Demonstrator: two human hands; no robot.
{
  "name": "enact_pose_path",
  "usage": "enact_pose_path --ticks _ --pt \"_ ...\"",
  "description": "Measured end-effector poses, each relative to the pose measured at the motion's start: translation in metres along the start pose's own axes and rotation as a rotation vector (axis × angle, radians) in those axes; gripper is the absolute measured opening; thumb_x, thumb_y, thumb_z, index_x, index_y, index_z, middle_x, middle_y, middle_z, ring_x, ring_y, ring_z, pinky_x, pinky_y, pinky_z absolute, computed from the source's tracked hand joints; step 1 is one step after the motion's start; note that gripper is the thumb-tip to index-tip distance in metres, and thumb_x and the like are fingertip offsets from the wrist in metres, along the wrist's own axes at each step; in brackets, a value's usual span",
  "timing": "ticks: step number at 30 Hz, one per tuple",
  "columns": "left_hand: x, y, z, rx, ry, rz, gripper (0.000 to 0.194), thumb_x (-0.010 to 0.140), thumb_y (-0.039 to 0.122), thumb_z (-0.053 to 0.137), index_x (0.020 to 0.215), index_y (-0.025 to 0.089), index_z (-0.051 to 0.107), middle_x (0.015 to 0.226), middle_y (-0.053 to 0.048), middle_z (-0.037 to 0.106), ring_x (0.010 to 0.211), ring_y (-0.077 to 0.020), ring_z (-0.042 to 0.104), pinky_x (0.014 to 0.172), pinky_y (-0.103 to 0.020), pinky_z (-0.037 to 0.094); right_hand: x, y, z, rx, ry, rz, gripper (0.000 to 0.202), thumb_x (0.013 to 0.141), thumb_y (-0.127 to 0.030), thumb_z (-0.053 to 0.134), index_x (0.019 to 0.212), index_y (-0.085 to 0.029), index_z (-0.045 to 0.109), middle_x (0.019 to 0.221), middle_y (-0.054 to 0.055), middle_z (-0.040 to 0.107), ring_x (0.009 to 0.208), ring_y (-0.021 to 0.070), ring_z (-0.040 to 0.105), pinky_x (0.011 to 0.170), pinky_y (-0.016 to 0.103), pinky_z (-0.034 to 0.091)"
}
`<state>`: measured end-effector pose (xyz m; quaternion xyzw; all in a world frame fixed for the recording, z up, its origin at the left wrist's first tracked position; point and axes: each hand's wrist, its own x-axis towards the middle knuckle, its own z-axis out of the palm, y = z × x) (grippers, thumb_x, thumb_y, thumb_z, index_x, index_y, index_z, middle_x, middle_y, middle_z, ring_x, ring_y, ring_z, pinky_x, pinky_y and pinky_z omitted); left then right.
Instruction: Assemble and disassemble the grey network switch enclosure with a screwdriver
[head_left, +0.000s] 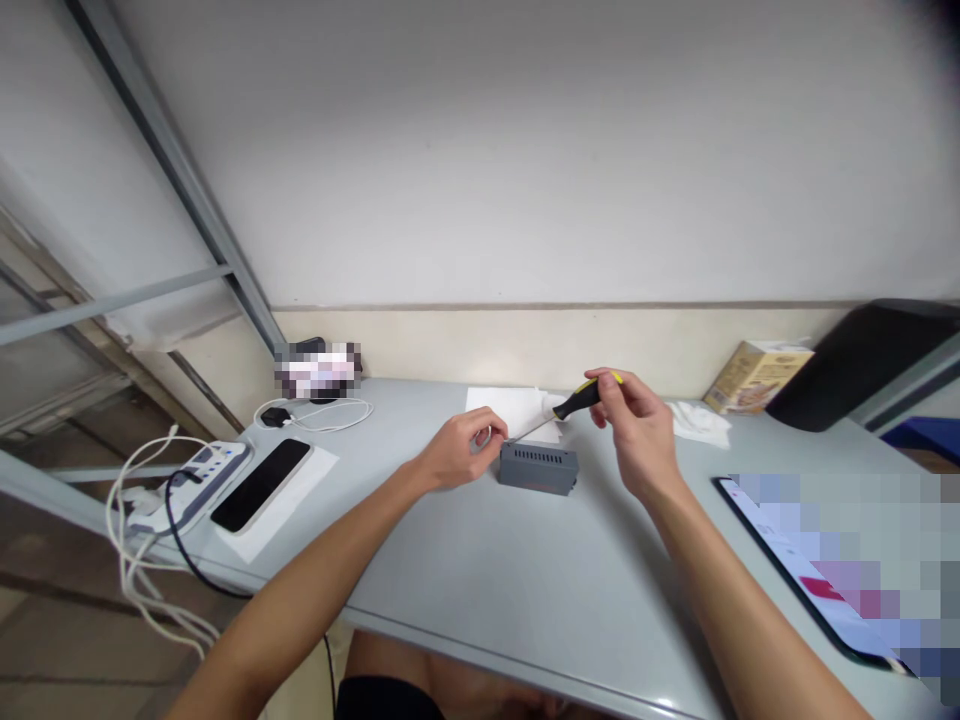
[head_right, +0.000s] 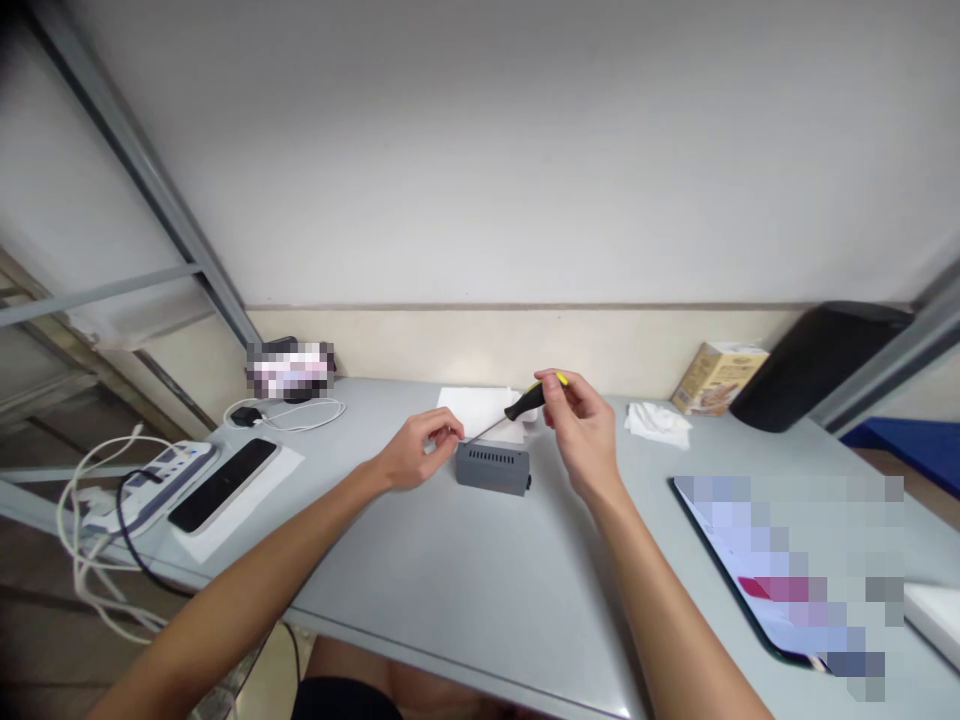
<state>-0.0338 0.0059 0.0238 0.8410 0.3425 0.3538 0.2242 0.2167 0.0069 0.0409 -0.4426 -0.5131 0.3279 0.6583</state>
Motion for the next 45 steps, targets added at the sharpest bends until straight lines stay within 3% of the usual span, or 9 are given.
enact_pose_path --ticks 6,11,17,22,29,36,45 --pt "-0.002 0.001 0.008 -0.084 -0.02 -0.028 0.012 0.095 0.022 0.054 0.091 0.019 0.065 0.09 -0.005 0.067 0.074 -0.015 0.053 0.075 -0.03 0.048 -0.004 -0.011 0.0 -0.085 -0.044 -0.056 0.049 0.089 -0.067 0.07 0.11 -0.024 0.078 0.07 0.001 0.058 0.062 0.015 0.049 0.059 0.029 0.043" --pt "0.001 0.003 0.013 -0.277 -0.039 -0.21 0.01 0.092 0.021 0.054 0.091 0.019 0.064 0.078 -0.001 0.059 0.07 -0.0146 0.049 0.068 -0.029 0.044 -0.013 -0.026 0.004 -0.114 -0.09 -0.14 0.043 0.091 -0.062 0.071 0.117 -0.029 0.079 0.075 0.002 0.061 0.063 0.0151 0.051 0.058 0.03 0.046" --pt "0.003 0.008 0.013 -0.441 -0.09 -0.256 0.008 0.088 0.02 0.054 0.092 0.019 0.061 0.079 0.0 0.056 0.073 -0.0146 0.049 0.071 -0.029 0.042 -0.019 -0.034 0.012 0.004 -0.155 -0.193 0.044 0.093 -0.055 0.073 0.129 -0.03 0.071 0.102 0.007 0.076 0.07 0.0163 0.059 0.065 0.032 0.054" --pt "0.005 0.006 0.013 -0.547 -0.137 -0.323 0.009 0.088 0.021 0.052 0.092 0.019 0.06 0.077 0.001 0.054 0.071 -0.0145 0.047 0.068 -0.028 0.04 -0.024 -0.036 0.015 0.015 -0.211 -0.194 0.04 0.1 -0.052 0.064 0.134 -0.031 0.067 0.118 0.009 0.077 0.073 0.0167 0.062 0.071 0.035 0.055" --pt "0.009 -0.001 0.013 -0.693 -0.172 -0.381 0.012 0.081 0.026 0.06 0.091 0.018 0.061 0.083 -0.002 0.055 0.074 -0.0156 0.047 0.069 -0.028 0.038 -0.027 -0.036 0.015 0.005 -0.249 -0.208 0.035 0.102 -0.048 0.063 0.132 -0.032 0.068 0.117 0.008 0.076 0.082 0.0184 0.065 0.072 0.035 0.054" --pt "0.007 -0.004 0.014 -0.793 -0.195 -0.386 0.023 0.081 0.034 0.066 0.096 0.017 0.06 0.087 -0.002 0.053 0.074 -0.0149 0.046 0.069 -0.028 0.035 -0.027 -0.032 0.021 0.095 -0.185 -0.234 0.027 0.092 -0.044 0.079 0.115 -0.032 0.072 0.104 0.004 0.074 0.09 0.0182 0.069 0.078 0.032 0.055" --pt "0.008 -0.002 0.012 -0.818 -0.202 -0.423 0.028 0.08 0.038 0.071 0.094 0.017 0.059 0.089 -0.002 0.054 0.074 -0.0143 0.048 0.069 -0.027 0.034 -0.025 -0.029 0.015 0.107 -0.28 -0.129 0.032 0.101 -0.048 0.066 0.13 -0.035 0.071 0.115 0.006 0.076 0.08 0.0169 0.059 0.071 0.033 0.048"
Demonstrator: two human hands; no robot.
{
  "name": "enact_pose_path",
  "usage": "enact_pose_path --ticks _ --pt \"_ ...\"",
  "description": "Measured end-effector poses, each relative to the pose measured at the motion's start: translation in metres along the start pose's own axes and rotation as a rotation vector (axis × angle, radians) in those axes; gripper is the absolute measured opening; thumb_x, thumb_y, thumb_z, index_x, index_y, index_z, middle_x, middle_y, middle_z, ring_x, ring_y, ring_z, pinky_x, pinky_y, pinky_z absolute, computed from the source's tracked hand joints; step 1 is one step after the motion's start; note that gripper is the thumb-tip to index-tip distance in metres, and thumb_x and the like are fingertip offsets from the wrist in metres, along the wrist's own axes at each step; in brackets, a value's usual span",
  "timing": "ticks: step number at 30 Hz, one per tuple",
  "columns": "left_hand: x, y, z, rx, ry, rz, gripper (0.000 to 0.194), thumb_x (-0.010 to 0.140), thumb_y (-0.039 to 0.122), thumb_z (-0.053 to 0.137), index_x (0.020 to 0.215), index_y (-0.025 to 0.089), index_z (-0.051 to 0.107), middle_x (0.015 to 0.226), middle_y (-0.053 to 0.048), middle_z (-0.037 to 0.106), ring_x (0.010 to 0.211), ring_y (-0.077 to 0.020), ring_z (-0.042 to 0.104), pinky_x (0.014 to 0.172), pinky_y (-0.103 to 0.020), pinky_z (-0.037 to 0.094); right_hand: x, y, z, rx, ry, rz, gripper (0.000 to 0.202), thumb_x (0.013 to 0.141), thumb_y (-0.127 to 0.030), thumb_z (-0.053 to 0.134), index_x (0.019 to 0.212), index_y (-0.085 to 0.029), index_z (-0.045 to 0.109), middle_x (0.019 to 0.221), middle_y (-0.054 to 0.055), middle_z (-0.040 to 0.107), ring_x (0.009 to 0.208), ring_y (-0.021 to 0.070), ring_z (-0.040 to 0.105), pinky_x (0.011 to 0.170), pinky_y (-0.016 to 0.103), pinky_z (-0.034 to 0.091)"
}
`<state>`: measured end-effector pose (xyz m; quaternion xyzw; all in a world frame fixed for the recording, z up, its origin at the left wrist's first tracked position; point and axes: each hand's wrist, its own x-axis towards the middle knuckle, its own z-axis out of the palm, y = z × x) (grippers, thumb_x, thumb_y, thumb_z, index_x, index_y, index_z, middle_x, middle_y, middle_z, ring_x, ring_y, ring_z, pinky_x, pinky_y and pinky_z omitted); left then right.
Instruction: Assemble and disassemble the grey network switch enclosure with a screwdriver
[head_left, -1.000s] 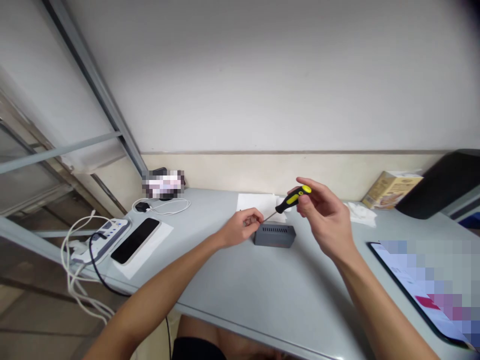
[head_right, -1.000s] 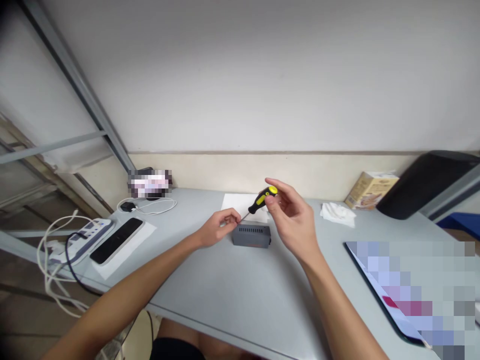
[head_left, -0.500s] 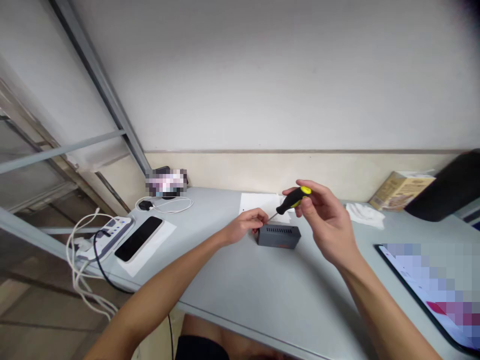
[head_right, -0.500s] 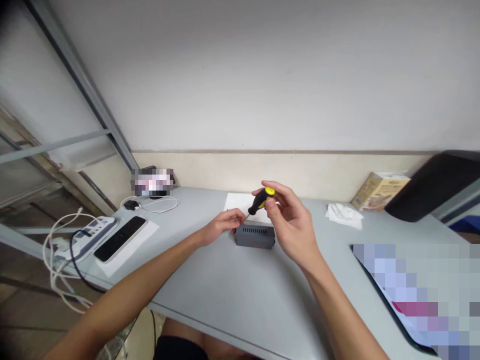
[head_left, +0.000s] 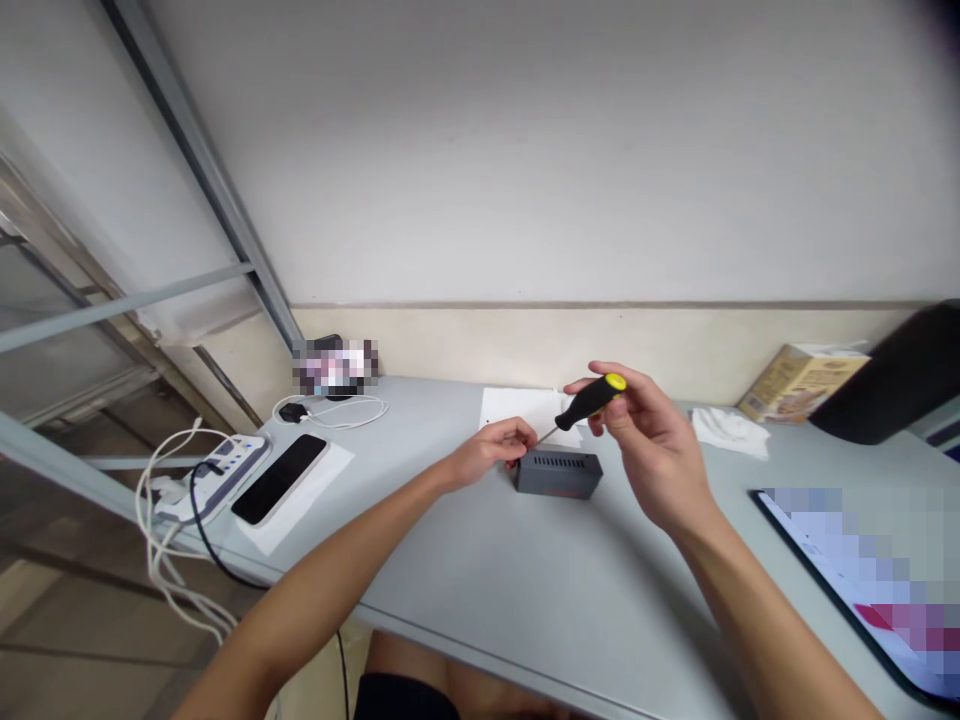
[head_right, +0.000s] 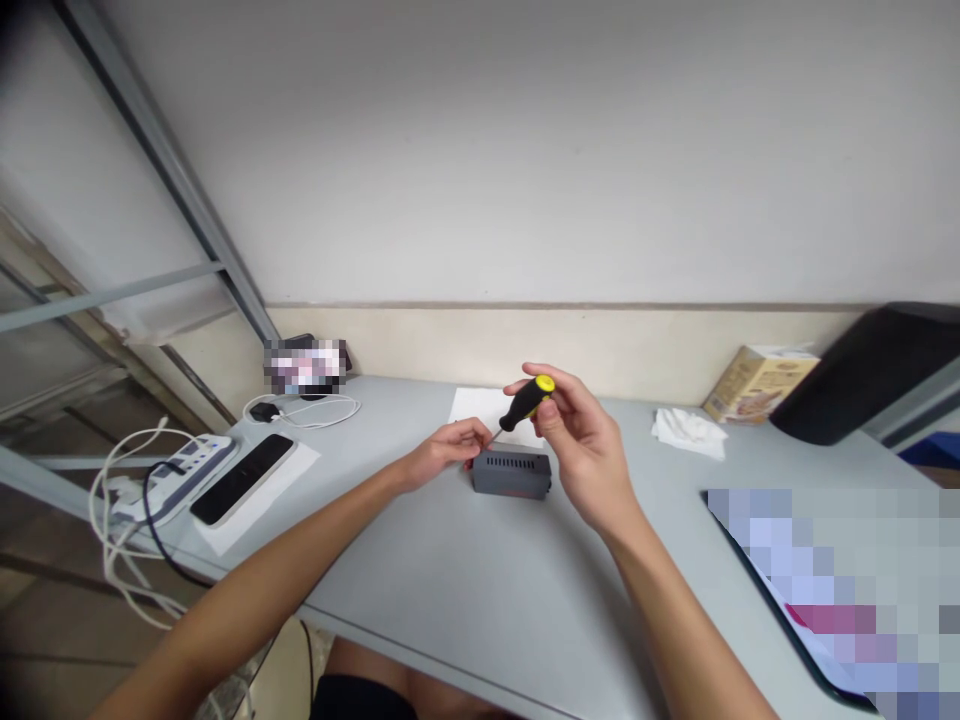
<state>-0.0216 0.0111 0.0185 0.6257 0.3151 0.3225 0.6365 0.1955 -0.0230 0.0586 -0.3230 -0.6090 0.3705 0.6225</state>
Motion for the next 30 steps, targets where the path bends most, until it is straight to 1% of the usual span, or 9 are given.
enact_pose_path --ticks 3,7,11,14,19,21,25,27,30 --pt "0.0 0.0 -0.001 0.003 -0.007 -0.006 0.027 0.08 0.037 0.072 0.094 0.018 0.059 0.09 -0.002 0.055 0.075 -0.0147 0.048 0.07 -0.028 0.034 0.001 0.0 -0.001 0.059 -0.026 0.027 0.032 0.101 -0.05 0.064 0.128 -0.036 0.071 0.114 0.005 0.075 0.079 0.017 0.057 0.072 0.034 0.048" --pt "0.0 0.0 -0.002 0.0 -0.005 -0.007 0.026 0.08 0.035 0.072 0.094 0.017 0.06 0.085 -0.001 0.053 0.074 -0.015 0.047 0.07 -0.028 0.035 0.002 -0.001 -0.002 0.104 -0.04 0.057 0.032 0.1 -0.051 0.064 0.127 -0.036 0.071 0.108 0.004 0.073 0.078 0.0172 0.055 0.072 0.035 0.049" --pt "-0.001 0.001 -0.001 -0.015 -0.007 -0.002 0.025 0.08 0.034 0.073 0.092 0.017 0.059 0.086 -0.002 0.055 0.075 -0.0147 0.048 0.07 -0.027 0.036 0.001 0.001 0.0 0.068 -0.027 0.053 0.035 0.099 -0.054 0.065 0.128 -0.035 0.069 0.11 0.005 0.072 0.077 0.0169 0.055 0.071 0.035 0.05" --pt "-0.001 0.001 0.001 -0.024 -0.022 -0.006 0.026 0.08 0.035 0.075 0.091 0.017 0.059 0.088 -0.003 0.058 0.075 -0.0147 0.049 0.07 -0.027 0.036 0.001 0.002 0.005 0.022 0.013 0.026 0.037 0.095 -0.054 0.071 0.125 -0.033 0.069 0.112 0.006 0.072 0.083 0.0182 0.061 0.073 0.034 0.052" --pt "-0.001 0.001 0.003 -0.024 -0.034 0.001 0.029 0.079 0.037 0.077 0.09 0.018 0.059 0.087 -0.003 0.059 0.074 -0.0147 0.049 0.069 -0.027 0.036 0.002 0.003 0.012 0.045 0.085 -0.043 0.036 0.088 -0.051 0.081 0.115 -0.032 0.068 0.102 0.004 0.072 0.096 0.0209 0.067 0.079 0.033 0.055" --pt "-0.001 0.0 0.003 -0.017 -0.033 0.001 0.028 0.08 0.037 0.076 0.091 0.018 0.059 0.087 -0.002 0.058 0.074 -0.0146 0.049 0.069 -0.027 0.036 0.002 0.004 0.011 0.03 0.091 -0.036 0.035 0.09 -0.05 0.079 0.118 -0.032 0.068 0.103 0.004 0.072 0.094 0.0205 0.066 0.078 0.033 0.055" --pt "-0.001 -0.003 0.002 -0.012 -0.033 0.005 0.026 0.082 0.036 0.075 0.091 0.018 0.058 0.091 -0.003 0.059 0.077 -0.0151 0.051 0.07 -0.027 0.036 0.002 0.009 0.005 -0.015 0.055 0.007 0.037 0.098 -0.052 0.067 0.131 -0.034 0.067 0.111 0.006 0.072 0.08 0.0181 0.061 0.07 0.034 0.051" --pt "-0.001 -0.004 0.001 -0.01 -0.031 0.007 0.026 0.083 0.036 0.074 0.091 0.018 0.058 0.092 -0.003 0.059 0.078 -0.0152 0.051 0.071 -0.027 0.036 0.002 0.009 0.003 0.007 0.031 0.018 0.037 0.099 -0.052 0.065 0.133 -0.035 0.067 0.112 0.006 0.072 0.077 0.0168 0.057 0.07 0.034 0.049" --pt "-0.002 -0.004 0.001 -0.007 -0.028 -0.002 0.026 0.084 0.037 0.073 0.092 0.018 0.058 0.09 -0.003 0.059 0.077 -0.0152 0.051 0.071 -0.027 0.036 0.003 0.006 0.004 0.07 -0.001 0.041 0.036 0.1 -0.051 0.063 0.133 -0.036 0.067 0.109 0.004 0.071 0.077 0.0161 0.054 0.071 0.033 0.048"
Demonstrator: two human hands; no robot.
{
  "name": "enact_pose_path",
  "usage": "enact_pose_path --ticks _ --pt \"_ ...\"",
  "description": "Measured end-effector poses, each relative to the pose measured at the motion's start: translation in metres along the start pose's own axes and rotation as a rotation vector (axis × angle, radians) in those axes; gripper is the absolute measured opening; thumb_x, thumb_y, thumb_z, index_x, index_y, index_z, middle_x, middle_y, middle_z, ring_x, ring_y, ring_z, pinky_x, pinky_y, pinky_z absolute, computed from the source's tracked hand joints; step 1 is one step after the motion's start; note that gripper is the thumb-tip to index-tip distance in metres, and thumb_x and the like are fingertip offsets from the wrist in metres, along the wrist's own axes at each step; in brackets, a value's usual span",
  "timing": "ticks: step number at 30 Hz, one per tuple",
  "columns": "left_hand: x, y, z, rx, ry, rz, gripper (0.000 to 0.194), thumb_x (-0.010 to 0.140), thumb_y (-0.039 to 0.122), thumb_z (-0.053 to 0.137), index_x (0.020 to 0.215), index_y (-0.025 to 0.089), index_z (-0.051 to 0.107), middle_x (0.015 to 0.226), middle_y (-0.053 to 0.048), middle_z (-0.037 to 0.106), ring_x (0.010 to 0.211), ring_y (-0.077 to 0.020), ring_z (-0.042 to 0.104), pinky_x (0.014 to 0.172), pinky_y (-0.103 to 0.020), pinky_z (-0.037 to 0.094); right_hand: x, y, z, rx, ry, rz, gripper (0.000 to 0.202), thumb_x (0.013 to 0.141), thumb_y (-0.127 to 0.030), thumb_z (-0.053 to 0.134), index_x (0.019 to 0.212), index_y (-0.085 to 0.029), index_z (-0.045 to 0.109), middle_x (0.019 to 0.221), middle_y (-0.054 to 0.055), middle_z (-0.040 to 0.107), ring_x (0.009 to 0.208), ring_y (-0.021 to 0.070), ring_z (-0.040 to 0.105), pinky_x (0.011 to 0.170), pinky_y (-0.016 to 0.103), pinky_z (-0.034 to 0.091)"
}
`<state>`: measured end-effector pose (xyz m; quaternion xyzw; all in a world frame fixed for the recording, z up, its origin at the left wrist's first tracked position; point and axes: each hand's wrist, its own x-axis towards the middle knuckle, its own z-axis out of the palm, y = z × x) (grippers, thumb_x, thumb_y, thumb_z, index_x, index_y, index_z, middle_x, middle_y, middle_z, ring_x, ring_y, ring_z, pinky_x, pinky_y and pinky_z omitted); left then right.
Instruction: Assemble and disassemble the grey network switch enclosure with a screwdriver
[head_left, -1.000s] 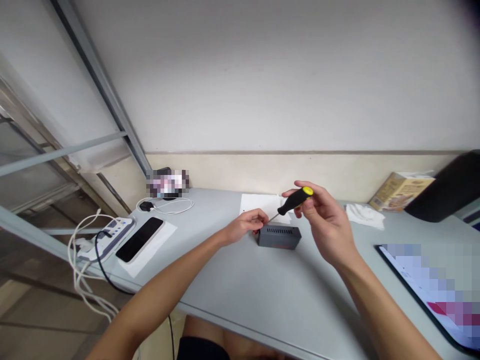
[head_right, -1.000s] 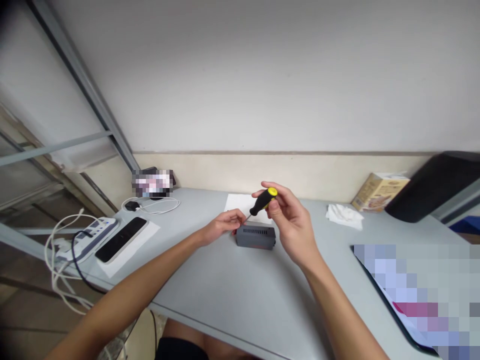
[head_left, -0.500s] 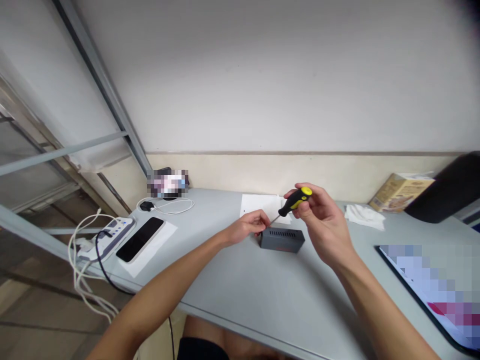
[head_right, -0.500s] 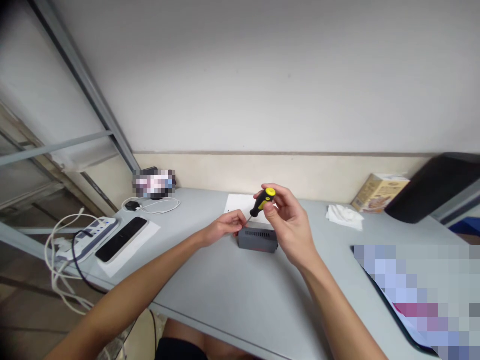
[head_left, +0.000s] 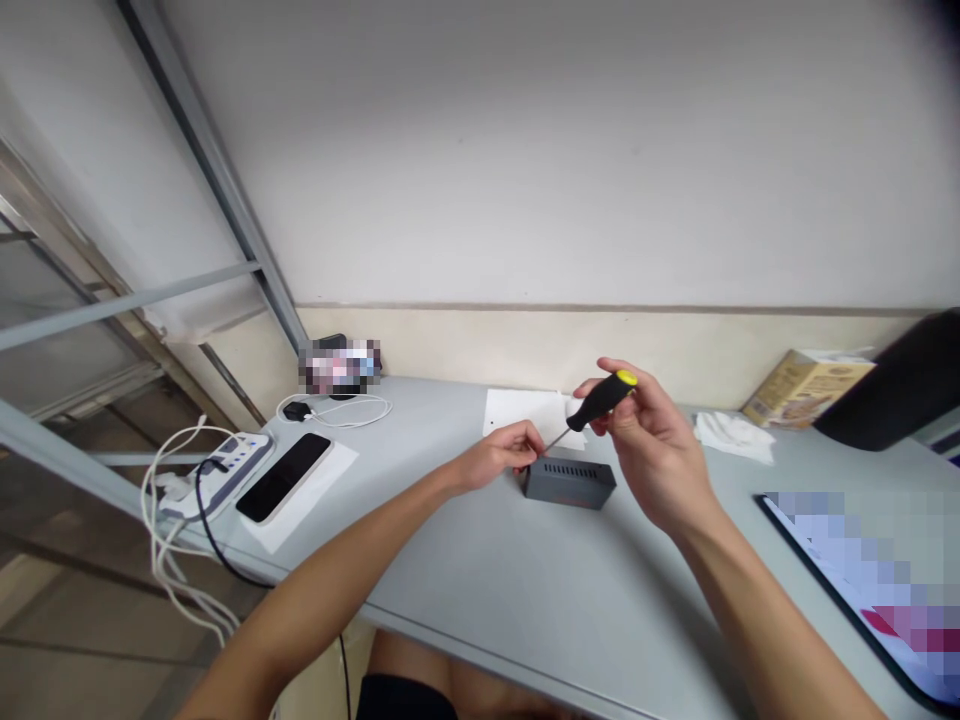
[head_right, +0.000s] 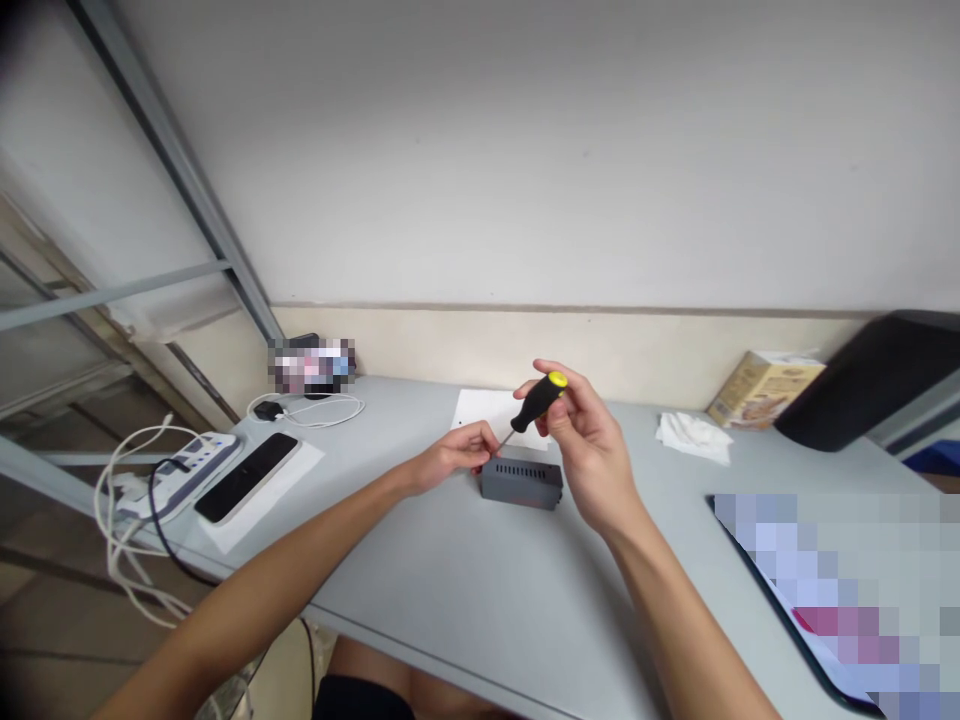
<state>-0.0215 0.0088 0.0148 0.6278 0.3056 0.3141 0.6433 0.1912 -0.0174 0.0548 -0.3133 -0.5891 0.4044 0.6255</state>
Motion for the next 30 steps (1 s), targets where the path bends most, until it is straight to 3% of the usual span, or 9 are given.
enact_pose_path --ticks 12,18,23,26,30 --pt "-0.003 0.001 0.01 -0.001 -0.072 0.013 0.026 0.087 0.037 0.073 0.094 0.019 0.055 0.097 -0.004 0.058 0.081 -0.015 0.051 0.073 -0.028 0.038 0.002 -0.013 0.008 0.078 -0.026 0.055 0.038 0.095 -0.057 0.068 0.126 -0.033 0.068 0.101 0.004 0.067 0.077 0.0172 0.053 0.071 0.033 0.052" --pt "-0.001 -0.001 0.015 -0.013 -0.082 0.0 0.032 0.085 0.042 0.076 0.093 0.019 0.055 0.098 -0.004 0.06 0.08 -0.0144 0.051 0.072 -0.027 0.037 0.001 -0.006 0.01 0.042 -0.001 0.025 0.043 0.085 -0.054 0.081 0.121 -0.034 0.068 0.104 0.003 0.068 0.09 0.0195 0.063 0.08 0.034 0.055" --pt "-0.002 0.004 0.016 0.023 -0.058 0.001 0.025 0.086 0.037 0.071 0.094 0.018 0.057 0.091 -0.002 0.058 0.075 -0.0133 0.049 0.069 -0.027 0.036 0.001 -0.004 0.012 -0.006 0.042 0.012 0.043 0.09 -0.054 0.076 0.125 -0.033 0.065 0.109 0.005 0.068 0.1 0.0227 0.066 0.082 0.036 0.056" --pt "-0.003 0.006 0.018 0.086 -0.038 -0.004 0.017 0.087 0.032 0.065 0.094 0.018 0.059 0.086 -0.001 0.057 0.074 -0.0139 0.051 0.069 -0.027 0.037 0.003 -0.005 0.012 -0.046 0.12 -0.013 0.044 0.087 -0.054 0.077 0.122 -0.032 0.063 0.103 0.003 0.066 0.092 0.021 0.064 0.076 0.034 0.055" --pt "-0.004 0.005 0.021 0.133 -0.015 -0.013 0.012 0.09 0.029 0.058 0.094 0.018 0.059 0.084 0.0 0.056 0.073 -0.0141 0.051 0.07 -0.028 0.039 0.008 0.001 0.007 -0.173 0.259 0.014 0.04 0.086 -0.055 0.078 0.113 -0.029 0.065 0.086 -0.001 0.056 0.07 0.015 0.049 0.06 0.028 0.045"
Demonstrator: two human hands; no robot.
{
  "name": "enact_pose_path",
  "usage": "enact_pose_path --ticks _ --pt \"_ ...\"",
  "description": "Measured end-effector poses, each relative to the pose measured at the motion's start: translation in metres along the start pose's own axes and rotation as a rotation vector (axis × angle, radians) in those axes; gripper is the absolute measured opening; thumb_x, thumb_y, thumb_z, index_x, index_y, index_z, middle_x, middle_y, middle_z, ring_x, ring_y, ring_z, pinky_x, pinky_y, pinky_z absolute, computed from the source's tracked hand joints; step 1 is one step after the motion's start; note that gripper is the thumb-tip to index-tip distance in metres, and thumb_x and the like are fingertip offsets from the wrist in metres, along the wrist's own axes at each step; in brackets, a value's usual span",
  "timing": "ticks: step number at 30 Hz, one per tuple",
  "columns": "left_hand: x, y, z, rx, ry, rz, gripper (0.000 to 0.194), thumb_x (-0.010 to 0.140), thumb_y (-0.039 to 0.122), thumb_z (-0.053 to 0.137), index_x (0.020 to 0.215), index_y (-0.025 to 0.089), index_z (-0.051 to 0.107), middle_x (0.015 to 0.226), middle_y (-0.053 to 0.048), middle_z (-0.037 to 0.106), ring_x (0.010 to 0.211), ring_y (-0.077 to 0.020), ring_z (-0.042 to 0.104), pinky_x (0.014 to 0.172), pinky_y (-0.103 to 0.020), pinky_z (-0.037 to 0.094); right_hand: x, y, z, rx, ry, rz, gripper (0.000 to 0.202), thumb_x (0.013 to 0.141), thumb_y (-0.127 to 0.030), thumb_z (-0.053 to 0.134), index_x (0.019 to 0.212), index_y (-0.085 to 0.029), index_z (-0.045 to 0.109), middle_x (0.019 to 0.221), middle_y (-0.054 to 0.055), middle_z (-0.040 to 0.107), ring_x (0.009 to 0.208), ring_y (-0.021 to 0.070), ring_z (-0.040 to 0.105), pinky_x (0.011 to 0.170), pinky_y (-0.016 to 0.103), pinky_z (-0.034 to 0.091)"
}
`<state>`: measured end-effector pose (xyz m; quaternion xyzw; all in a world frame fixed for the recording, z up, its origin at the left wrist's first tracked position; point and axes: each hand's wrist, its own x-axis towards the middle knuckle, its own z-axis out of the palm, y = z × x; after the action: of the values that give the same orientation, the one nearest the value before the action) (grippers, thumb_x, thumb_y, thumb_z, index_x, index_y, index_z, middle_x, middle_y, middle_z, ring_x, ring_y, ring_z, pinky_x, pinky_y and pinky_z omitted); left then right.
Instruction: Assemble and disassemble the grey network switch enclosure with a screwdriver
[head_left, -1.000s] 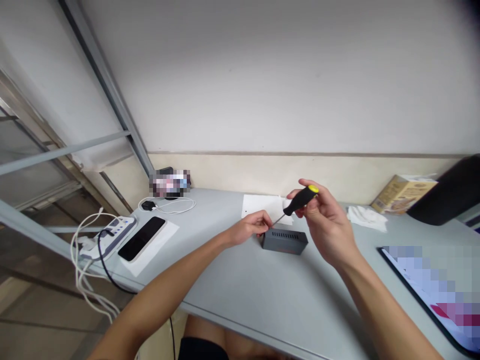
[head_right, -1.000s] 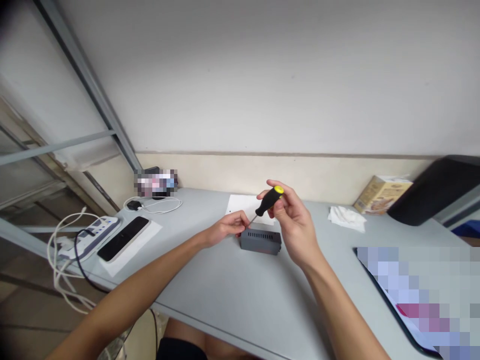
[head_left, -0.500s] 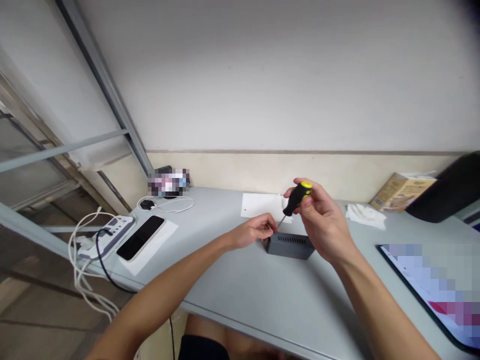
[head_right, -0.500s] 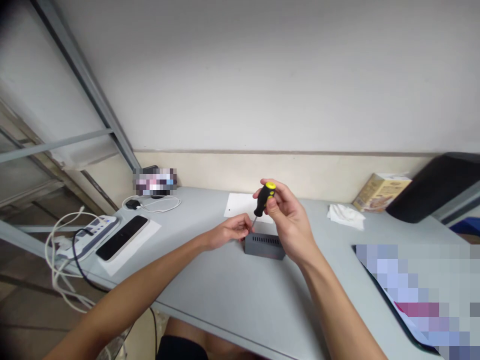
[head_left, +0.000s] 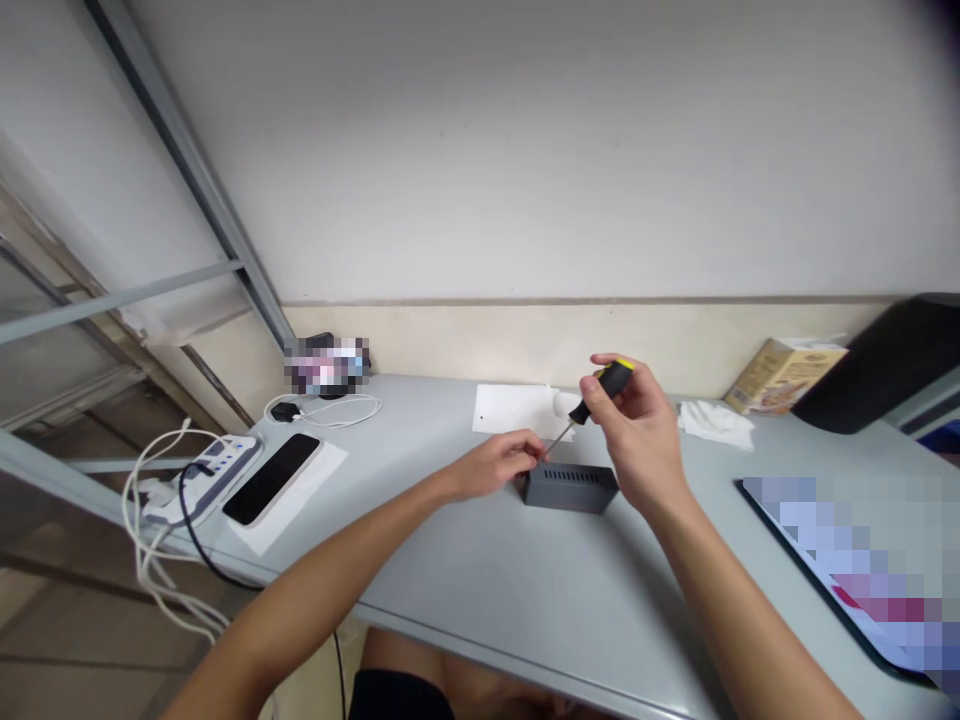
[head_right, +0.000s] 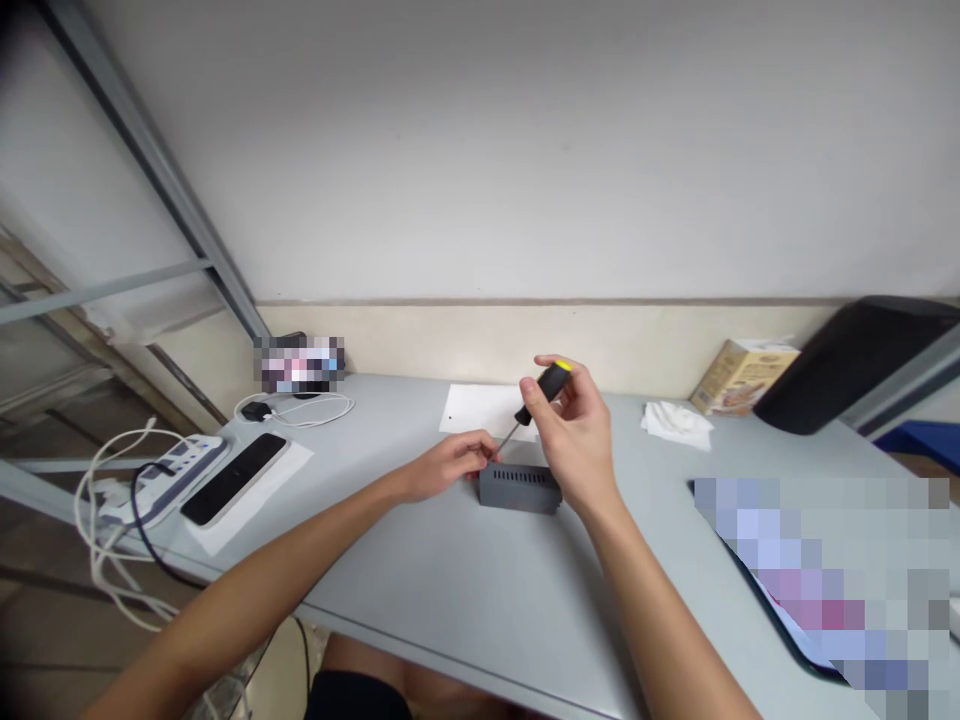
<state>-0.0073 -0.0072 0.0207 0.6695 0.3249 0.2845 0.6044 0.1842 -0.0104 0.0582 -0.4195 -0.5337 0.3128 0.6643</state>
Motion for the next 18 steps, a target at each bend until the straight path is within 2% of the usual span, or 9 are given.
enact_pose_path --ticks 4,8,14,18 --pt "0.0 0.001 0.004 0.035 0.019 0.002 0.009 0.092 0.026 0.054 0.09 0.018 0.058 0.084 0.0 0.057 0.077 -0.015 0.052 0.074 -0.028 0.042 0.008 0.019 -0.006 -0.075 0.046 0.037 0.048 0.082 -0.068 0.076 0.094 -0.025 0.06 0.076 -0.003 0.052 0.066 0.014 0.047 0.057 0.027 0.04" --pt "-0.001 0.002 0.006 0.078 0.037 0.009 0.009 0.092 0.023 0.052 0.091 0.018 0.059 0.086 -0.001 0.058 0.08 -0.016 0.053 0.074 -0.027 0.041 0.012 0.04 -0.012 -0.092 0.073 0.221 0.061 0.081 -0.083 0.065 0.088 -0.022 0.062 0.062 -0.005 0.047 0.057 0.0124 0.042 0.052 0.026 0.034" --pt "-0.001 -0.002 0.002 0.093 0.026 0.029 0.012 0.092 0.026 0.052 0.093 0.018 0.061 0.09 -0.003 0.057 0.082 -0.0171 0.051 0.074 -0.028 0.04 0.015 0.06 -0.017 0.153 0.2 0.433 0.066 0.071 -0.081 0.074 0.095 -0.02 0.065 0.059 -0.005 0.053 0.053 0.0105 0.044 0.051 0.025 0.036" --pt "-0.002 -0.005 0.002 0.073 0.001 -0.005 0.017 0.095 0.034 0.054 0.097 0.019 0.061 0.086 -0.002 0.055 0.077 -0.0165 0.049 0.071 -0.028 0.038 0.013 0.061 -0.015 0.12 0.17 0.483 0.064 0.07 -0.077 0.077 0.095 -0.02 0.068 0.071 0.001 0.068 0.053 0.0097 0.047 0.05 0.024 0.038"
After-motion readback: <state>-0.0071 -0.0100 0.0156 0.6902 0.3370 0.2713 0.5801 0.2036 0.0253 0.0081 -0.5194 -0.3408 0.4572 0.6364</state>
